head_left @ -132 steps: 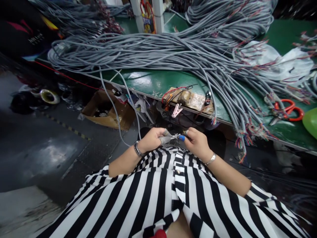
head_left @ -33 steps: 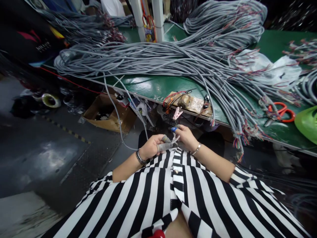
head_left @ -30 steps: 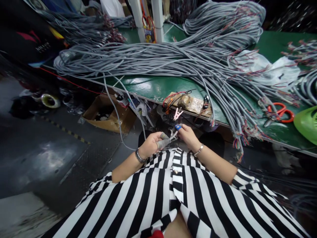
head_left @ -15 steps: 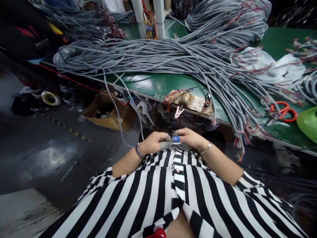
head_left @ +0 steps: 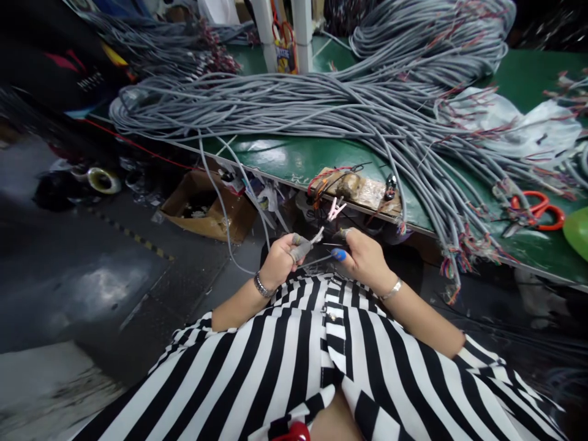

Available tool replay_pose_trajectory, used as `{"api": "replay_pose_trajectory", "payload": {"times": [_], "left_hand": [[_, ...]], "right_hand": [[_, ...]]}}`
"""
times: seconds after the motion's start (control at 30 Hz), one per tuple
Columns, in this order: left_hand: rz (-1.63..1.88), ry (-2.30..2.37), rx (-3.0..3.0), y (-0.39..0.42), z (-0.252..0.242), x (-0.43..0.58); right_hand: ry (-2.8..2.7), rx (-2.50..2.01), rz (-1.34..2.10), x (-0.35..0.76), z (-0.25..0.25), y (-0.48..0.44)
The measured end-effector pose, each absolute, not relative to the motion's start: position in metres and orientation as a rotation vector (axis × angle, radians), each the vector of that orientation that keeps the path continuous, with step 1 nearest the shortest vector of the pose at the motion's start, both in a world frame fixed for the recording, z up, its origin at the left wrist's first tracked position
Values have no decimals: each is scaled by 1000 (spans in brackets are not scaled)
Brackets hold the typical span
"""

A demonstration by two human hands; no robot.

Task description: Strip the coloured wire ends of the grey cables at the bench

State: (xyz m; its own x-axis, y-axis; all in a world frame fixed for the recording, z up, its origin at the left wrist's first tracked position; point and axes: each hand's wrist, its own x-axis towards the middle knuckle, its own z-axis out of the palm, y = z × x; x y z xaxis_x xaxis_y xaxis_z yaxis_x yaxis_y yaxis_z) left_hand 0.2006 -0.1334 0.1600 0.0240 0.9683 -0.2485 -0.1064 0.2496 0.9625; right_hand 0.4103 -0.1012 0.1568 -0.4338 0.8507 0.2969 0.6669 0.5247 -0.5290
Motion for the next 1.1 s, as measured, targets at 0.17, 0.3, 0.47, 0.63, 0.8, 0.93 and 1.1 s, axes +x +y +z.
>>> {"api": "replay_pose_trajectory", "payload": {"times": [0.17,0.3,0.47,0.63,0.8,0.93,1.1], "left_hand": [[1023,1259,1160,-137,167,202],[983,1251,1226,-137,169,201],[956,1227,1229,-139,168,200],[899,1194,1190,-138,171,201],[899,1183,1178,-137,177,203],[887,1170,1177,-136,178,203],[834,1165,1259,-133,166,201]], "right_hand": [[-2362,-1188,21,414,178,-107],[-2388,-1166,-68,415,178,-106],[-2445,-1133,-81,416,178,-104],[-2514,-1059,-14,415,175,-102],[-2443,-1042,146,416,167,-99],[-2371,-1058,289,416,164,-98],[-1990,-1036,973,406,154,-99]]}}
